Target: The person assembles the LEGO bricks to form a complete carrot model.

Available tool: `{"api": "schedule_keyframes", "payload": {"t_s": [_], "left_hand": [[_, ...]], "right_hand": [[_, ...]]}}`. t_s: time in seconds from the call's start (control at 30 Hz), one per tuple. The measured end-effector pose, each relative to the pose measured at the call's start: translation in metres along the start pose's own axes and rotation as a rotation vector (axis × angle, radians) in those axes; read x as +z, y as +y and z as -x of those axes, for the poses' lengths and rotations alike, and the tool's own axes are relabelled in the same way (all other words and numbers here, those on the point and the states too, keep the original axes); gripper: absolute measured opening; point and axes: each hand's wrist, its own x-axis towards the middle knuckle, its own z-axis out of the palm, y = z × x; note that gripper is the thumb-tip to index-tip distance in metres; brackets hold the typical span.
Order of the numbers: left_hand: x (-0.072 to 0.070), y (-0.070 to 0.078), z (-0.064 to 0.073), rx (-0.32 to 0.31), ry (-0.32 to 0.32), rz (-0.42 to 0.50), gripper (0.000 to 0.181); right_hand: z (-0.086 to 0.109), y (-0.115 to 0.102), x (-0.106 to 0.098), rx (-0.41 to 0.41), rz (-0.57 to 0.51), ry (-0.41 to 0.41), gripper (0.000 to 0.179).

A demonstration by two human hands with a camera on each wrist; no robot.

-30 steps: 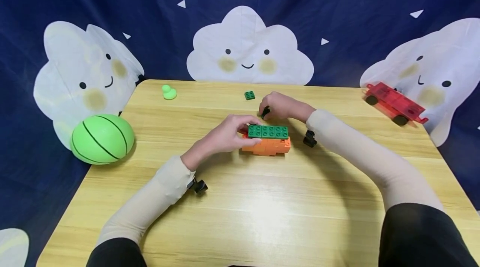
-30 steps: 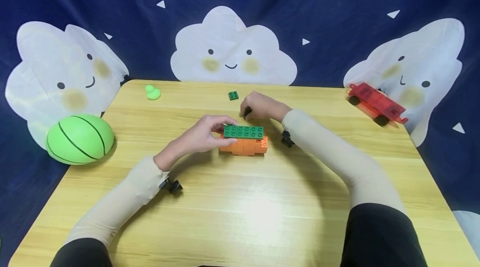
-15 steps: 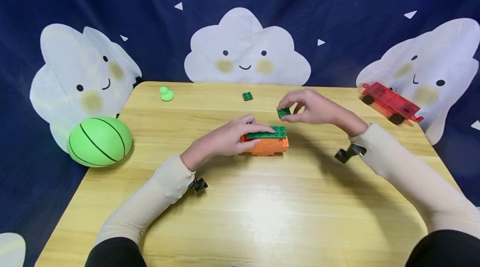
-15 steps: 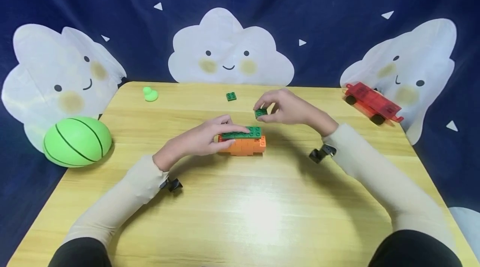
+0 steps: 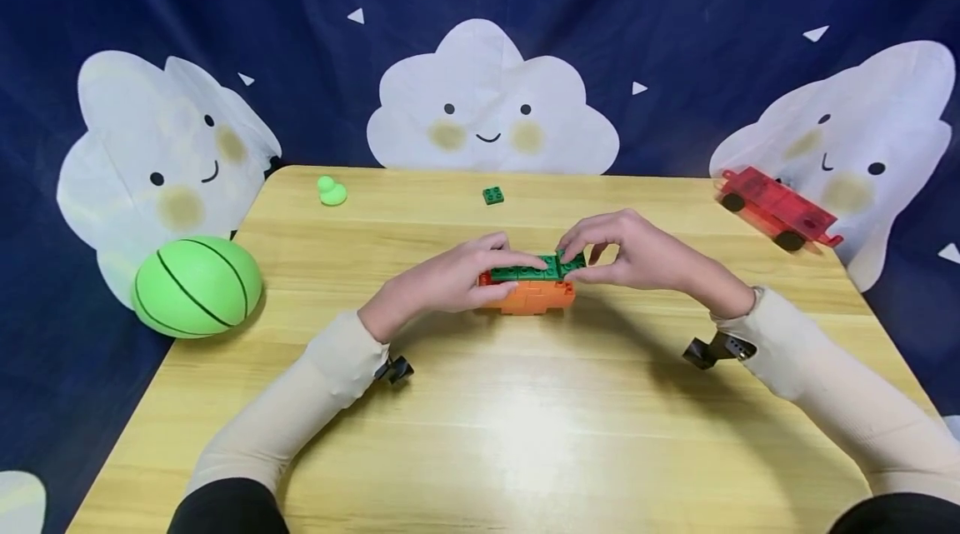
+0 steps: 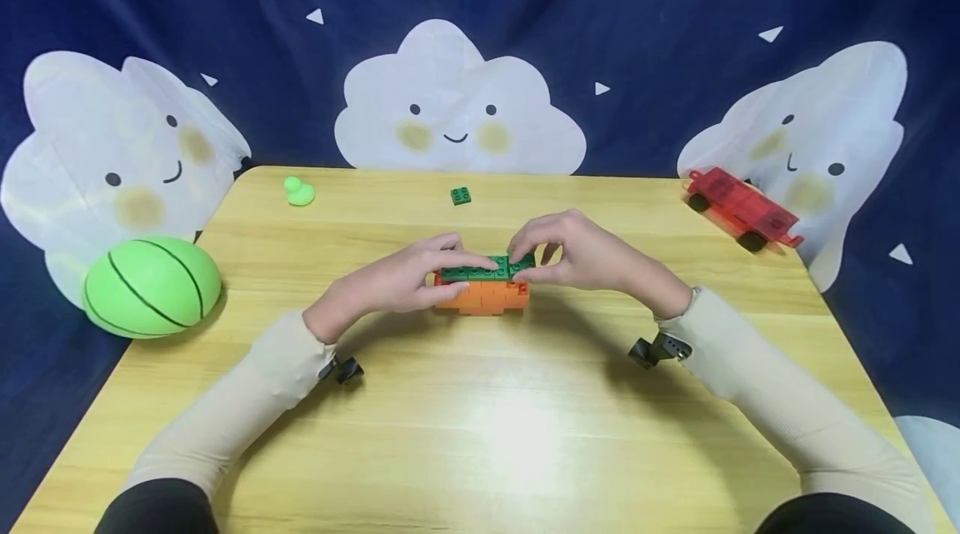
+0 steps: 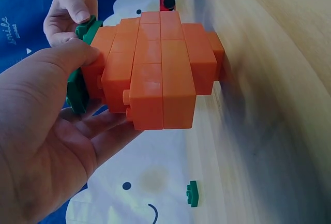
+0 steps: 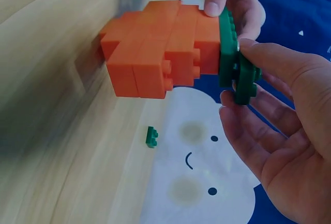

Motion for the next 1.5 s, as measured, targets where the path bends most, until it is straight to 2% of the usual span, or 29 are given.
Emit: {"api": "schedule_keyframes", "payload": {"t_s": [0.23,0.53,0.9,1.2,1.43,1.5], "left_hand": [[0.000,-0.001,-0.002,0.016,0.005,0.012,0.041],[-0.001,0.000,0.000,0.016,0.011,0.015,0.041],[-0.001,0.000,0.000,0.027,0.019,0.007,0.041],[0.001,0.000,0.000,0.028,0.024,0.006,0.041],[0.003,-0.004,0.003,0.022,0.062,0.025,0.045],[0.003,-0.005,0.003,0.010,0.073,0.043,0.049]], "right_hand": [[0.001,0.001,0.004,0.033,-0.041,0.003,0.019],[0.006,0.008,0.010,0.167,-0.226,-0.013,0.016],[-0.004,-0.003,0.008,0.278,-0.142,-0.037,0.014],[-0.004,-0.001,0.011,0.224,-0.129,-0.006,0.015],[-0.002,-0.005,0.015,0.075,0.053,0.021,0.017],[-0.002,-0.005,0.017,0.050,0.072,0.019,0.019]]}}
